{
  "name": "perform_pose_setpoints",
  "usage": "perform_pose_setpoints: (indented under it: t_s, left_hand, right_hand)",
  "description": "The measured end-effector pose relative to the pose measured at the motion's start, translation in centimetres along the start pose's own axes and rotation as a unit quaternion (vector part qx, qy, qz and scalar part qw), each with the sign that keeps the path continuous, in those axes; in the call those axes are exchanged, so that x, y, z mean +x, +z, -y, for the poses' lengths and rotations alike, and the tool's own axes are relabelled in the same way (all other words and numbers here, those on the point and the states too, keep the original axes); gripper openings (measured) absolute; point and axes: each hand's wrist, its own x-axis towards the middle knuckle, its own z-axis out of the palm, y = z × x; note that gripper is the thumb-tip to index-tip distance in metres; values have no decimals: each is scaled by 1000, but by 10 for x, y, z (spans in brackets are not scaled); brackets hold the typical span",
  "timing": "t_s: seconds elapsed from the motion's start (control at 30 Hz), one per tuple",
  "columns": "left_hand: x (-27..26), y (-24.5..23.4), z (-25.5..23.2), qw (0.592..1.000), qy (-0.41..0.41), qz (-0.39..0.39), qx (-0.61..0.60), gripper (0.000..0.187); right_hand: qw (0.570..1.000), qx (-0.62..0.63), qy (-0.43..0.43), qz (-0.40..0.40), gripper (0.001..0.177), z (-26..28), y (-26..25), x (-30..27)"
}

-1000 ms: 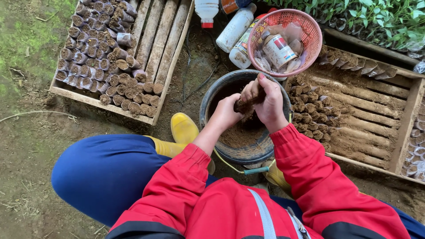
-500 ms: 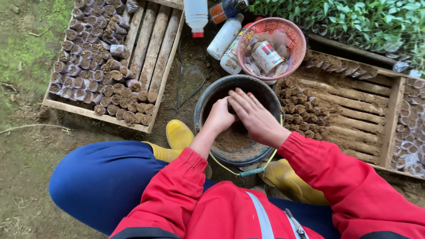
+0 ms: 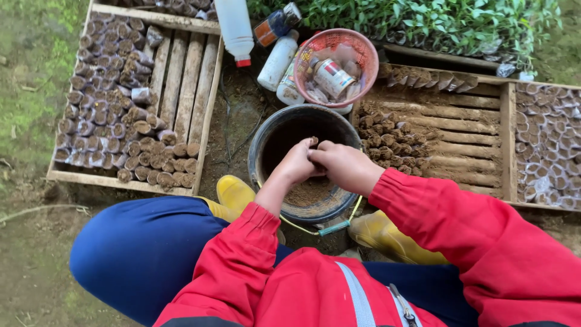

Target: Filling small plastic seedling bags with soil by hand from a bucket in a nursery setting.

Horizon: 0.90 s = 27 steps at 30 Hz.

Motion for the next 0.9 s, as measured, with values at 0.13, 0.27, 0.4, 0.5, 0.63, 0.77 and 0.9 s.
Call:
perform_pose_setpoints:
  t_s: [0.13,0.27,0.4,0.5,0.63,0.77,0.9]
  left_hand:
    - [-11,-1,-8,992,-16,50,118,105]
    - [-48,2,-44,830,-22,52,555,96]
    - [-82,17,-99,711,-13,46,701,73]
    - [-97,38,-137,694,13,98,713,67]
    - [-84,63,-163,700,45,143,698,44]
    - [-56,82,-161,671,88,153,720,21]
    - [-24,43,-113,558,236,157,780,38]
  right_hand:
    - [999,7,-38,14,24,26,-42,-28]
    - [996,-16,-68,54,21,27,-70,-52]
    - [990,-74,-120,12,27,7,-47,-54]
    - [988,-83,-126,-19,21,-5,-49,-49]
    - [994,-51,-90,-38,21,-29,-111,-61]
    - [995,25,94,-7,32,-82,-154,-79]
    - [959,72,269,49,28,-156,-157,-84]
